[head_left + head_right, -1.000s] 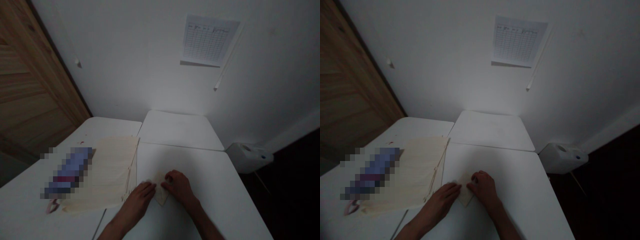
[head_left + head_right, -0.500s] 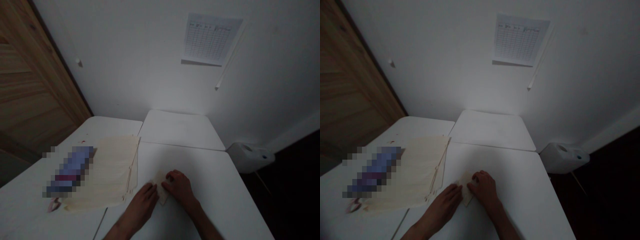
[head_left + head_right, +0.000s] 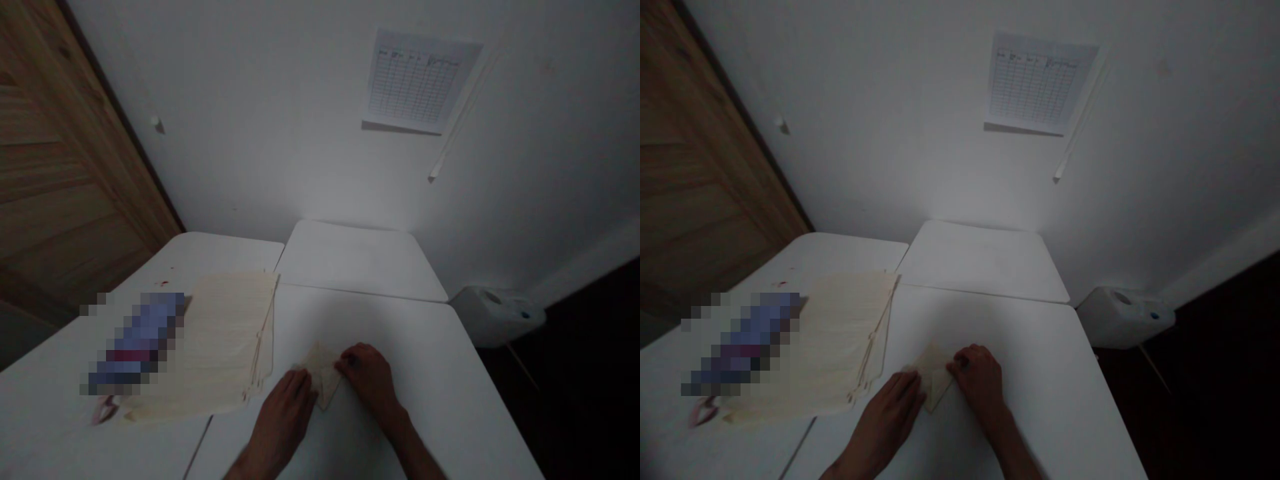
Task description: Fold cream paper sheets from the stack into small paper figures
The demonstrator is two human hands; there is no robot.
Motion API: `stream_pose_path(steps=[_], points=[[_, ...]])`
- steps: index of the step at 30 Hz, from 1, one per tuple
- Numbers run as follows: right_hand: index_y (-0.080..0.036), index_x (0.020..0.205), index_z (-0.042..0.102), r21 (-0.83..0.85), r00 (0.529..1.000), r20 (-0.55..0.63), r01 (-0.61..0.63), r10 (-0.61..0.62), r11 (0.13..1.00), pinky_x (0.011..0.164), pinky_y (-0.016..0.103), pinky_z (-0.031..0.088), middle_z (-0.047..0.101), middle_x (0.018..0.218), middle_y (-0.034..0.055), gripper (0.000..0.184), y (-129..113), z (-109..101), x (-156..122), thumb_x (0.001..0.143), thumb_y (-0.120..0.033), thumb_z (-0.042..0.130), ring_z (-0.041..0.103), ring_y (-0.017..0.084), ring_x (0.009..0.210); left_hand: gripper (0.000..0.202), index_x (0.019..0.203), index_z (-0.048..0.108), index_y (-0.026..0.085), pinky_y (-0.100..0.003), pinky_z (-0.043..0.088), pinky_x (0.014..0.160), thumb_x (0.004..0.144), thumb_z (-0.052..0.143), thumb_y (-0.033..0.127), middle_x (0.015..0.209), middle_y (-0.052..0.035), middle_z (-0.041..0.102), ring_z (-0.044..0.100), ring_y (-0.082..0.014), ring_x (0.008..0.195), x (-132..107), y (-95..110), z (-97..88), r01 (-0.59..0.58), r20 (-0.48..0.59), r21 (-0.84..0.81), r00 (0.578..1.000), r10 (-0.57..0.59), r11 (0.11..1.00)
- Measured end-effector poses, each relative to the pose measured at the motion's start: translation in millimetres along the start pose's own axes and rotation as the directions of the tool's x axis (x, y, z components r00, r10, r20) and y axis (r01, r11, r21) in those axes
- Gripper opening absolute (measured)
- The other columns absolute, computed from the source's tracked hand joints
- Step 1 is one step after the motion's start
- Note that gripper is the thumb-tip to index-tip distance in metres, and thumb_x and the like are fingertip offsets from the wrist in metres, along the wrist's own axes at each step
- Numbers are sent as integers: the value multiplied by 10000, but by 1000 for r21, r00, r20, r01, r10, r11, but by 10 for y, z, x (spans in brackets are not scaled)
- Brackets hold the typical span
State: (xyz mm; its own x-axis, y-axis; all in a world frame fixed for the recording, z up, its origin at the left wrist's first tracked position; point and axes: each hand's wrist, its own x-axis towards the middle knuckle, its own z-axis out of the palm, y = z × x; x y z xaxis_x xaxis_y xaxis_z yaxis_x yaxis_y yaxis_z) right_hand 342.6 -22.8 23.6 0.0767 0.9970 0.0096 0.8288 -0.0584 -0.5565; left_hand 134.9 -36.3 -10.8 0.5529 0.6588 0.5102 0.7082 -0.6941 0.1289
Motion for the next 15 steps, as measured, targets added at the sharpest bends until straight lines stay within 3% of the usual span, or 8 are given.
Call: stream_pose_path(steps=[10, 15], points=[[-215, 767, 692, 46, 999, -50, 13, -10, 999, 784, 259, 410, 678, 808, 20, 122, 101, -24, -46, 847, -249, 606, 603, 178, 830, 240, 993, 625, 124, -405, 572, 812, 934, 472, 299, 979, -122, 643, 621, -256, 925, 31, 56, -21, 89, 0, -15, 996, -89, 996], [-216, 773, 687, 46, 998, -58, 10, -7, 999, 798, 263, 413, 675, 830, 28, 116, 106, 15, -56, 847, -235, 599, 601, 182, 843, 309, 781, 618, 171, -377, 559, 748, 967, 390, 264, 780, -64, 609, 609, -207, 771, 144, 98, 6, 124, 5, 40, 992, -124, 991]])
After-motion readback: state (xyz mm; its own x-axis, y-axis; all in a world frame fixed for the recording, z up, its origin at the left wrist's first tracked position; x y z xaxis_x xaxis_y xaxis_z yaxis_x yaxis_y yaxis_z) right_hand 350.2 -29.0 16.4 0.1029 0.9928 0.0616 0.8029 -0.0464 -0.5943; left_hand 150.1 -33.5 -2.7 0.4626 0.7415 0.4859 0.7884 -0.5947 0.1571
